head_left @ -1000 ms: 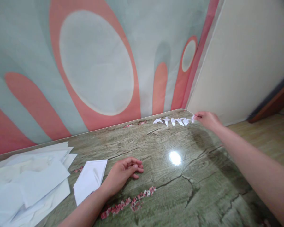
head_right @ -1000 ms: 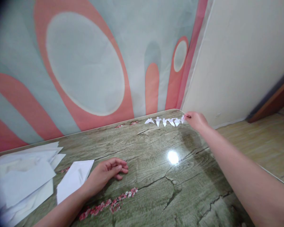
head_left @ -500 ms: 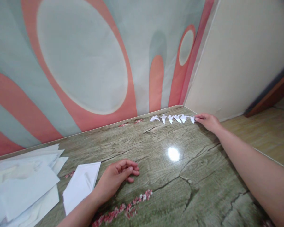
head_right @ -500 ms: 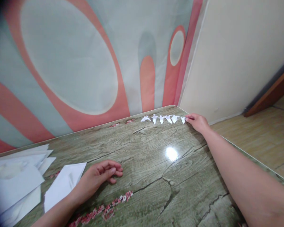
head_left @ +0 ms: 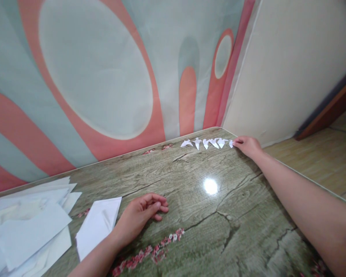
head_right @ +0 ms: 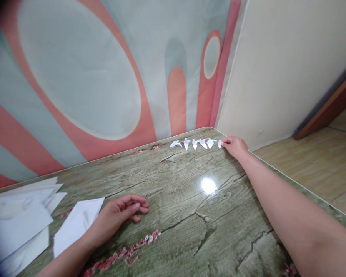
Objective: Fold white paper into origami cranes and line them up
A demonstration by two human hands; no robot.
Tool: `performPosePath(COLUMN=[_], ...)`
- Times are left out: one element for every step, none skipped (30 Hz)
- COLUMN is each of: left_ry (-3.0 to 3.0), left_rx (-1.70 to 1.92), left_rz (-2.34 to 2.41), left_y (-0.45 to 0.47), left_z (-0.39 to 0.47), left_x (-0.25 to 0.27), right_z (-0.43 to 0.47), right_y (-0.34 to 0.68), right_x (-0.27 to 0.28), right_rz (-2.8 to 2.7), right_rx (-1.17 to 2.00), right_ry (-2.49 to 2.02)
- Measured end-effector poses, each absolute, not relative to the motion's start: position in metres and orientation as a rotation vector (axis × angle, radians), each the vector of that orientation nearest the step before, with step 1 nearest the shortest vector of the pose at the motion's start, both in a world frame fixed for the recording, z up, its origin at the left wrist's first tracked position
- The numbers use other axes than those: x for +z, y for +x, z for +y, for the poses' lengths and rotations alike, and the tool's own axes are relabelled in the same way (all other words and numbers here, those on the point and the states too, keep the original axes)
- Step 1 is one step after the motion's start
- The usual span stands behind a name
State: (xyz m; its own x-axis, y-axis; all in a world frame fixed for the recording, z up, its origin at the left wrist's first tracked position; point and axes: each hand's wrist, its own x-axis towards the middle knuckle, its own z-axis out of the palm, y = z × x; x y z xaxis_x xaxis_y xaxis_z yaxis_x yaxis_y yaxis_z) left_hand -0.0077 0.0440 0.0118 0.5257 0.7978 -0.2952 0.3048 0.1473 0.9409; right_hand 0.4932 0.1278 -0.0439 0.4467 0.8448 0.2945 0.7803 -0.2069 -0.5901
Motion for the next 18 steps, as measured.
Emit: performPosePath(left_ry=[1.434, 1.436, 1.436, 1.434, 1.428, 1.422, 1.414, 1.407, 1.4, 1.393, 1.386, 1.377, 1.358, 1.329, 1.299, 1.272, 1.257, 1.263], left_rx=[0.464, 0.466, 0.469, 0.473, 0.478, 0.483, 0.49, 0.502, 0.523, 0.553, 0.599, 0.652, 0.697, 0.74, 0.777, 0.799, 0.799, 0.777], left_rz=[1.02, 1.015, 1.009, 1.003, 0.997, 0.993, 0.994, 1.003, 1.021, 1.047, 1.081, 1.111, 1.122, 1.112, 1.082, 1.055, 1.038, 1.022], left_y=[-0.008, -0.008, -0.009, -0.009, -0.009, -0.008, -0.008, -0.006, -0.005, -0.003, 0.0, 0.002, 0.004, 0.006, 0.008, 0.01, 0.011, 0.011], left_z=[0.044, 0.044, 0.044, 0.044, 0.044, 0.044, 0.044, 0.043, 0.041, 0.039, 0.036, 0.033, 0.029, 0.026, 0.022, 0.02, 0.018, 0.016], left_x=[0.011, 0.011, 0.011, 0.01, 0.009, 0.009, 0.009, 0.008, 0.009, 0.009, 0.01, 0.012, 0.014, 0.015, 0.017, 0.018, 0.018, 0.018], right_z=[0.125, 0.121, 0.117, 0.113, 0.109, 0.106, 0.103, 0.1, 0.098, 0.095, 0.091, 0.086, 0.08, 0.073, 0.065, 0.056, 0.047, 0.04], right_y=[0.491, 0.489, 0.487, 0.484, 0.48, 0.475, 0.466, 0.454, 0.438, 0.418, 0.394, 0.367, 0.339, 0.311, 0.286, 0.263, 0.245, 0.231], right_x=[-0.041, -0.037, -0.032, -0.026, -0.017, -0.007, 0.004, 0.016, 0.028, 0.038, 0.046, 0.051, 0.053, 0.052, 0.048, 0.041, 0.034, 0.027], right_rz=[-1.354, -1.354, -1.357, -1.364, -1.378, -1.403, -1.437, -1.481, -1.525, -1.566, -1.599, -1.644, -1.674, -1.697, -1.723, -1.76, -1.797, -1.799], right_rx=[0.135, 0.16, 0.195, 0.24, 0.3, 0.38, 0.477, 0.584, 0.678, 0.752, 0.815, 0.904, 1.049, 1.171, 1.261, 1.32, 1.365, 1.395], right_ry=[-2.017, -2.02, -2.019, -2.014, -2.005, -1.989, -1.961, -1.915, -1.858, -1.793, -1.732, -1.649, -1.54, -1.459, -1.422, -1.409, -1.41, -1.421])
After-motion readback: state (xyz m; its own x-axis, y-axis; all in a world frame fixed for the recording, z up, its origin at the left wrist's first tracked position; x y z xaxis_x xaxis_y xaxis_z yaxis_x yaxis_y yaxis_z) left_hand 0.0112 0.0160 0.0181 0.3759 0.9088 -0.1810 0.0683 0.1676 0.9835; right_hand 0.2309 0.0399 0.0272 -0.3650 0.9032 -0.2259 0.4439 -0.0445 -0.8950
